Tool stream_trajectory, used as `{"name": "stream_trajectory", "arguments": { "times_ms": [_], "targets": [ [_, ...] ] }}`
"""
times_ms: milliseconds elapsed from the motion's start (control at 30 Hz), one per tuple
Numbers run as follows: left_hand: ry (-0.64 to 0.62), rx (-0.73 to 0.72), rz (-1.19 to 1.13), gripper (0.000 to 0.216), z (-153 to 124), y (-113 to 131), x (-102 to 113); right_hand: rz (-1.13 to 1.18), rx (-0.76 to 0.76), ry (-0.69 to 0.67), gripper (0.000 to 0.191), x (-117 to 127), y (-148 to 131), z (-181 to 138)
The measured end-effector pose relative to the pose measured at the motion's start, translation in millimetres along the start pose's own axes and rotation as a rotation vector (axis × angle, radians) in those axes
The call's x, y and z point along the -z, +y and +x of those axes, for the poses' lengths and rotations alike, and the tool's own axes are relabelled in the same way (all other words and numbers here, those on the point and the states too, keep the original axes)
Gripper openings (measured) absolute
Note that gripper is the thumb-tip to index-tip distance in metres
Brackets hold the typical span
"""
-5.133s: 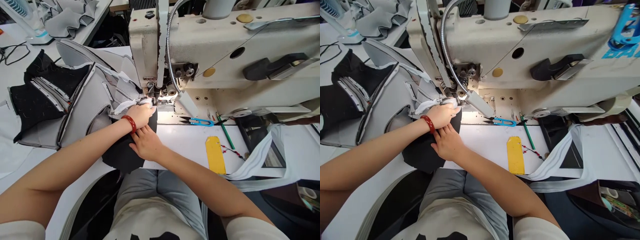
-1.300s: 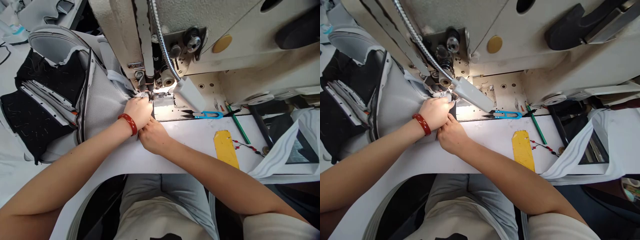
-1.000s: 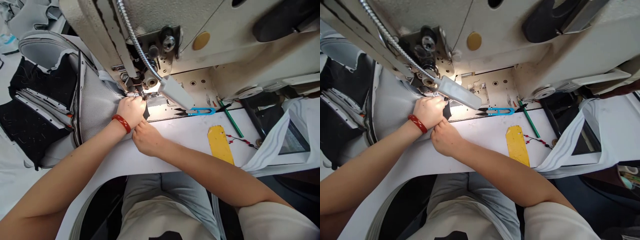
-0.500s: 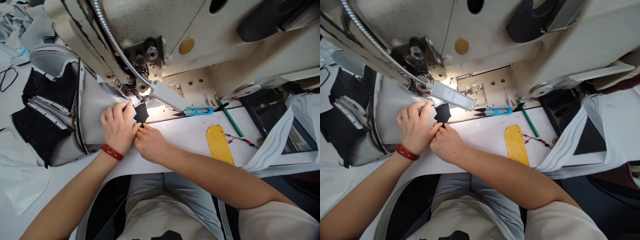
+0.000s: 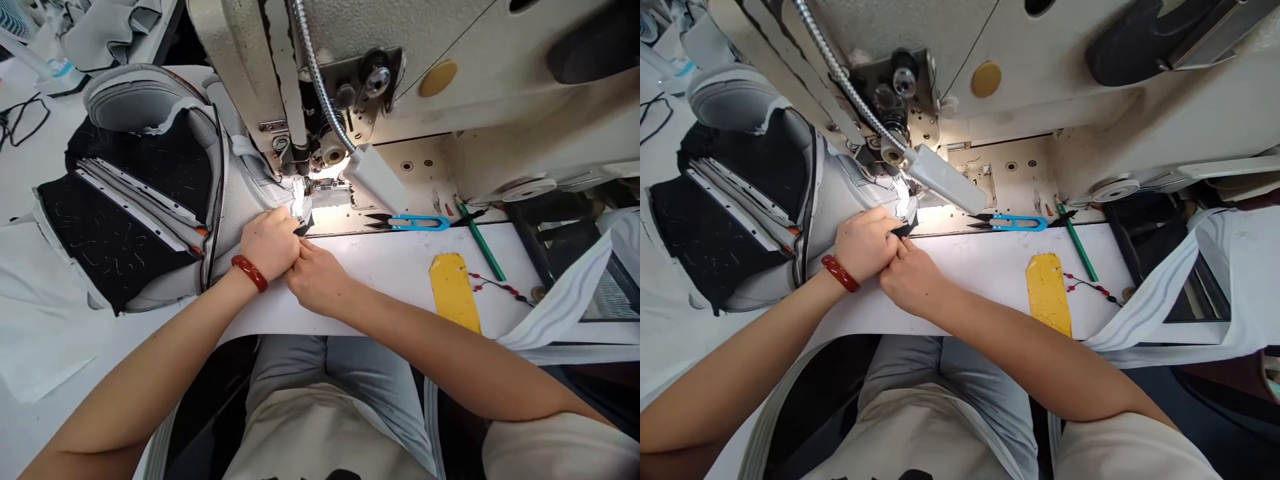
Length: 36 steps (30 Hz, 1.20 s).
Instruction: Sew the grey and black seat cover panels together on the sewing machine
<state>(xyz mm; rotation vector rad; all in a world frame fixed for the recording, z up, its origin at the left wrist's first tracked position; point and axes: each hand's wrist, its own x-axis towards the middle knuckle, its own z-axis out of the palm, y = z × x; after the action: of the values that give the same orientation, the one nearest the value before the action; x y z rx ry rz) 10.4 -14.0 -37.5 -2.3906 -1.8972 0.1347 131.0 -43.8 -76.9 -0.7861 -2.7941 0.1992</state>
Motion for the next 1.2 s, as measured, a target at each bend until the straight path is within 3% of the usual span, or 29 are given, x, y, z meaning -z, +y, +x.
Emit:
{"name": "stream_trajectory", "arguments": {
  "times_ms": [200, 467, 833, 1033, 1200],
  "targets": [
    [0.008, -0.006, 0.026, 0.028, 7, -4, -3, -0.027, -0.044, 0.074, 0.035, -5, 5, 2],
    [-0.001, 0.015, -0.013, 0.027, 27, -7, -4, -0.020, -0.105, 0.073, 0.037, -10, 17, 11],
    [-0.008, 0.014, -0.090, 0.024, 45, -8, -2, -0.024, -0.084, -0.070, 0.034, -4, 27, 30],
    [0.078, -0.060, -0.155, 0.040, 36, -13, -7, -0.016, -0.130, 0.035, 0.036, -15, 29, 28],
    [0.052, -0.117, -0.153, 0.036, 41, -18, -10, -0.025, -0.137, 0.059, 0.037, -18, 32, 33]
  ]
}}
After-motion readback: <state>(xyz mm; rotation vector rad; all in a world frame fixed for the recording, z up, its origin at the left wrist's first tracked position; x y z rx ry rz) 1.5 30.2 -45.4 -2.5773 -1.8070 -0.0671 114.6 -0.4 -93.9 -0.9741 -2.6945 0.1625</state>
